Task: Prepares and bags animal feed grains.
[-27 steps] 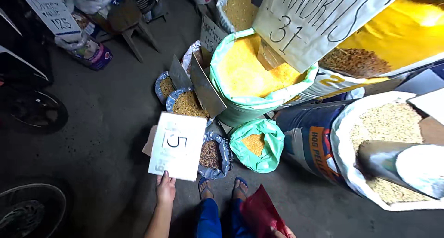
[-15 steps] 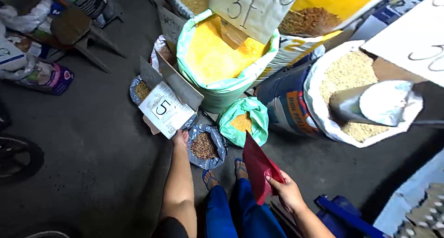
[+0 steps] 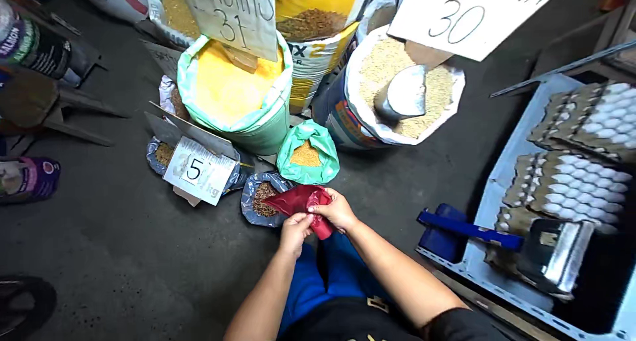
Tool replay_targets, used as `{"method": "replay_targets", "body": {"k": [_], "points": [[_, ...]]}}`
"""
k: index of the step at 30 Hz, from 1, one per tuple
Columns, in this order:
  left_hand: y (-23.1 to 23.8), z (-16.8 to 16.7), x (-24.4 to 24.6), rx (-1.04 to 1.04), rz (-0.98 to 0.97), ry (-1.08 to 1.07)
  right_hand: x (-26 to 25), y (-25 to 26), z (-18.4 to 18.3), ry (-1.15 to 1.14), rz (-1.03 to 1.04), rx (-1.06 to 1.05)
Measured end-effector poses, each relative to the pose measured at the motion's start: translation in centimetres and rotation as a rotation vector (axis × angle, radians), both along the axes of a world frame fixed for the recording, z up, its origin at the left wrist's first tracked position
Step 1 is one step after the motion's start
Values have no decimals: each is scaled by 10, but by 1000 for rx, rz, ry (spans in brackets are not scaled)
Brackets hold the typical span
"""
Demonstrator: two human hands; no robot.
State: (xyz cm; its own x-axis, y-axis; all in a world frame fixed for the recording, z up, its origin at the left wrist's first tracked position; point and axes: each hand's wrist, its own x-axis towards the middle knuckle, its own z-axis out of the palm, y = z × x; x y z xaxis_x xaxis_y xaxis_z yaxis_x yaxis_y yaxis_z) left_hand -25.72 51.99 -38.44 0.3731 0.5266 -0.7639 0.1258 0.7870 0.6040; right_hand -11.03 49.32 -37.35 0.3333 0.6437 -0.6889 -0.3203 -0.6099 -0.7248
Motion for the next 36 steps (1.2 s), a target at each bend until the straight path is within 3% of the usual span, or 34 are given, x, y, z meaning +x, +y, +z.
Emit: {"method": "replay_targets", "body": {"k": [5,9,11,13,16,17,19,22,24,27,29,31,35,36], "points": [[19,14,18,-72,336,16,46,-13,5,-118,97,-40],[32,26,47,-132,595,-123,108,-29,16,-634,406,-279],[35,35,67,-120,587,-75,141,-42,15,-842,457,-300],[40,38,88,-4,329,73,165,-50,12,-900,528,-111],[59,51,134,456,-531,478,188,-52,13,-760,844,262],[67,63,161,680,-707,548,194,-50,8,-710,946,350],[79,90,231,1130,-823,512,204,-50,-6,-647,1067,434],[89,109,360,1609,-1005,328,219,-51,-9,-449,1244,287],[94,113,440,1557,-1410,471,216,-57,-17,-452,1209,288],[96,85,527,1077,-1900,951,212,-58,-4,-394,1146,187],[101,57,556,792,-1872,1057,219,-53,19,-289,1250,178],[102,60,562,672,-1758,1045,223,-47,25,-200,1405,162],[107,105,528,747,-1742,861,212,-86,-39,-260,1391,213],[108,113,513,791,-1733,786,212,-88,-35,-257,1409,152]]}}
